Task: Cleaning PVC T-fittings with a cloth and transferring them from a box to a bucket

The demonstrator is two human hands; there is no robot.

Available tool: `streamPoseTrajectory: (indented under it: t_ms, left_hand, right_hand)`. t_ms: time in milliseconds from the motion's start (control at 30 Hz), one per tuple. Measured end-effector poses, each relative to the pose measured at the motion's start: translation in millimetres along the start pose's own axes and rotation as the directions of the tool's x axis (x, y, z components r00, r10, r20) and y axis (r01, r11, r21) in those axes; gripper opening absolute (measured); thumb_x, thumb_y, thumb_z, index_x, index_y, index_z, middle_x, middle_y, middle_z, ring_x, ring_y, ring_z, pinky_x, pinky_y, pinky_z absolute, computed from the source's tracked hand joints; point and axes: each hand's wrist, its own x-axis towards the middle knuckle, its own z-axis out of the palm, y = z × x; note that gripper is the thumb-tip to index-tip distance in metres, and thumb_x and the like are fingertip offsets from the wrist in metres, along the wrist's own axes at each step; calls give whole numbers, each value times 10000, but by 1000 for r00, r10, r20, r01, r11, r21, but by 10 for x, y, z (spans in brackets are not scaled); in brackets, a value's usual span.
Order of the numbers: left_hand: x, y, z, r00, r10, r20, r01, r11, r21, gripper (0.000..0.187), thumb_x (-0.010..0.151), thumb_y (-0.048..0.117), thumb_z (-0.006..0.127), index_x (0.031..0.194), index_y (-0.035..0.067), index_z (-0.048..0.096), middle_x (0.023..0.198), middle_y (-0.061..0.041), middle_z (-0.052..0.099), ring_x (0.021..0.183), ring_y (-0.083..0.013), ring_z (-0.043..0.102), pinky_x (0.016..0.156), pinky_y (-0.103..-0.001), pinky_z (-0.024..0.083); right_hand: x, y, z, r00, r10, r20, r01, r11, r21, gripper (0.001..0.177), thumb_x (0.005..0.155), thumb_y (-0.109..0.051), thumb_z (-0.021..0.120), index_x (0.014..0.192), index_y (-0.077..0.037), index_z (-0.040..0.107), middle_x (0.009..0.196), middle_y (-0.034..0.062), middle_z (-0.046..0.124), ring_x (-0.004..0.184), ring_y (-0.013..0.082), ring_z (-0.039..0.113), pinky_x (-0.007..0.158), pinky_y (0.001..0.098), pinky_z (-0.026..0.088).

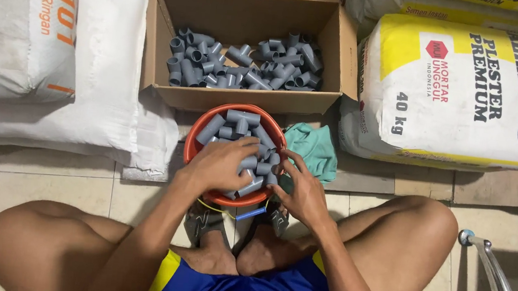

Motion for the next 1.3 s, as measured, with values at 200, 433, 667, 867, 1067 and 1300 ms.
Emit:
streamPoseTrajectory:
  t_ms: [200, 433, 667, 867, 1067, 1300]
  left_hand:
    - [243, -136, -65, 976, 9, -218, -11, 1000, -7, 423, 721, 324, 837, 1004, 49, 686, 962, -161, 742, 889, -430, 723, 728, -520, 567]
    - [613, -203, 106, 992, 71, -106, -22, 915, 404, 322, 699, 306, 856, 960, 138, 773, 872, -96, 762, 834, -366, 752, 726, -488, 604]
    - [787, -260, 63, 1000, 22, 20, -28, 910, 413, 364, 718, 338, 847, 1035, 167, 793, 932, -120, 771, 915, -377, 747, 805, -511, 604]
    - [836, -200, 83, 999, 1, 48, -23, 888, 460, 368, 718, 320, 860, 1018, 117, 792, 941, -142, 768, 923, -377, 748, 810, -508, 603]
    - [874, -238, 70, 997, -22, 79, -17, 886, 464, 378, 713, 341, 862, 1020, 131, 794, 947, -141, 768, 923, -373, 750, 805, -512, 606]
    - [709, -60, -298, 975, -132, 176, 66, 938, 340, 405, 792, 314, 812, 1154, 137, 775, 1107, -177, 764, 1095, -403, 708, 956, -523, 561]
  right_hand:
    - [14, 6, 51, 999, -25, -21, 26, 999, 42, 279, 842, -251, 774, 986, -219, 538, 1451, 1, 499, 964, 507, 687, 782, 612, 568]
    - [76, 39, 30, 999, -40, 13, 39, 997, 65, 297, 818, -230, 789, 958, -206, 528, 1436, -22, 514, 976, 498, 682, 783, 603, 564]
    - [71, 10, 10, 999, -34, 14, 33, 997, 72, 317, 785, -154, 797, 960, -195, 536, 1423, -20, 511, 991, 489, 680, 784, 600, 567]
    - [81, 20, 15, 999, -46, 7, 46, 997, 68, 321, 783, -153, 806, 970, -196, 549, 1432, -13, 503, 979, 493, 685, 782, 608, 565]
    - [95, 11, 35, 999, -46, -9, 46, 996, 74, 348, 775, -174, 826, 990, -183, 553, 1432, 16, 498, 994, 495, 685, 797, 622, 563]
    - [114, -27, 52, 998, -46, -50, 51, 992, 113, 359, 773, -225, 853, 986, -196, 565, 1408, 0, 508, 999, 466, 693, 800, 603, 565]
